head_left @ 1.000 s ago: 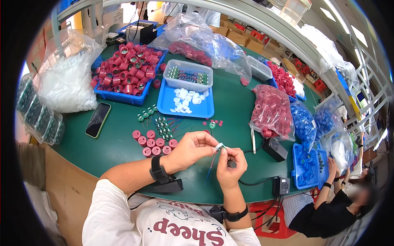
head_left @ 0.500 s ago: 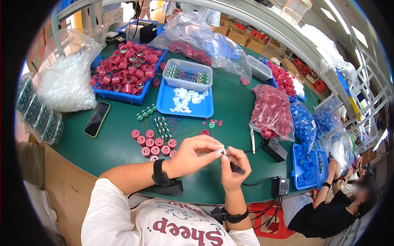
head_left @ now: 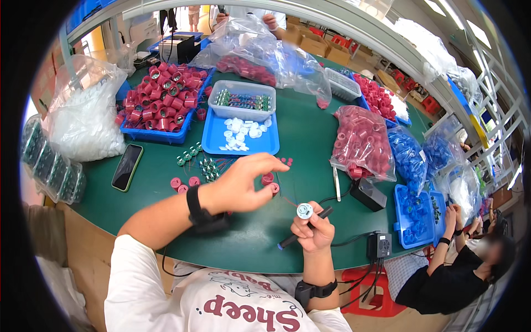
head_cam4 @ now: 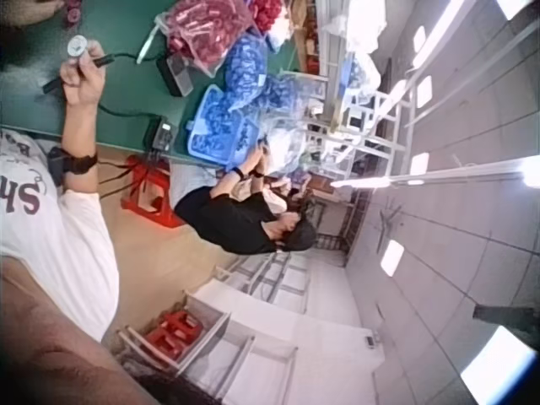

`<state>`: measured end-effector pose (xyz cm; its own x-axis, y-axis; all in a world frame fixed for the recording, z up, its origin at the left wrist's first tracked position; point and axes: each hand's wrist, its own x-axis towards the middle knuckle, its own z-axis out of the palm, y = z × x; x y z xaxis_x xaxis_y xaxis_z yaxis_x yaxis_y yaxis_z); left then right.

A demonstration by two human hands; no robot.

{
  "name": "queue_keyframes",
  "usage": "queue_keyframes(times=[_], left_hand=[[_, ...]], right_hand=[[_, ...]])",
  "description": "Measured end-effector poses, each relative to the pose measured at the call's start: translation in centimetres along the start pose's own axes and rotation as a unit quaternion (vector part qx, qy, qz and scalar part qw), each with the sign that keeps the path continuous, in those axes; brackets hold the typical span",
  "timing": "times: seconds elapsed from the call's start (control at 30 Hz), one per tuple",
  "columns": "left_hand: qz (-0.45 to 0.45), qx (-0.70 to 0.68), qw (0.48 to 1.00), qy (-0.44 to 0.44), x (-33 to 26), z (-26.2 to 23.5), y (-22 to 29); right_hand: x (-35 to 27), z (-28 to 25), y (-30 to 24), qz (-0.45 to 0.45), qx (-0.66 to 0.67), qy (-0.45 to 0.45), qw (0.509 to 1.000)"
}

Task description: Assembling small plastic caps with internal electronic components and wires at an industrial workbench.

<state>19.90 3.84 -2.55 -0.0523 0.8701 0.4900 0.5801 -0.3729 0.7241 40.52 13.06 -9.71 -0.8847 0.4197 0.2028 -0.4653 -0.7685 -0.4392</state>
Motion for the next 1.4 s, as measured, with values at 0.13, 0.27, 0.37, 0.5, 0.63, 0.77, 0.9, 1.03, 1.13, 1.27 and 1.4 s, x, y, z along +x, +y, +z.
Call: queue_keyframes(times=[0.13,0.27,0.37,0.5,0.63,0.77,0.9,1.03,1.13,1.27,1.4], left_hand=[[-0.058,0.170,0.973,-0.146,0.9,1.1,-2.6],[-0.050,0.266,0.946,-0.178,1.2,3.3,-4.3],[-0.036,0.291,0.931,-0.217,1.4,4.5,-6.3],[0.031,0.316,0.936,-0.153,1.6,4.4,-5.6],[-0.133,-0.093,0.983,-0.087,1.0,2.0,-0.6],[-0.100,-0.205,0.972,-0.057,-1.1,2.4,0.4],[-0.089,-0.227,0.969,-0.028,-2.0,2.4,0.5],[-0.070,-0.232,0.970,-0.017,-2.4,2.2,0.6],[-0.037,-0.222,0.974,-0.026,-2.5,2.1,0.9],[0.015,-0.191,0.981,-0.001,-2.7,2.3,1.9],[0.082,-0.144,0.985,0.036,-2.9,2.5,2.4]], right_hand=[[-0.7,-0.8,-0.8,-0.037,-0.015,0.022,0.999],[-1.1,-1.1,-1.0,-0.067,-0.025,0.047,0.996],[-1.2,-1.0,-1.0,-0.069,-0.026,0.056,0.996],[-1.4,-0.9,-1.1,-0.080,-0.050,0.090,0.991],[-1.5,-0.4,-1.1,-0.084,-0.102,0.142,0.981],[-0.7,1.2,-0.5,-0.063,-0.175,0.152,0.971],[-0.3,2.4,0.0,-0.060,-0.194,0.152,0.967],[-0.2,2.8,0.1,-0.049,-0.229,0.154,0.960],[-0.3,3.1,0.2,-0.045,-0.217,0.147,0.964],[-0.3,3.6,0.6,-0.041,-0.201,0.133,0.970],[-0.2,3.1,0.3,-0.013,-0.177,0.107,0.978]])
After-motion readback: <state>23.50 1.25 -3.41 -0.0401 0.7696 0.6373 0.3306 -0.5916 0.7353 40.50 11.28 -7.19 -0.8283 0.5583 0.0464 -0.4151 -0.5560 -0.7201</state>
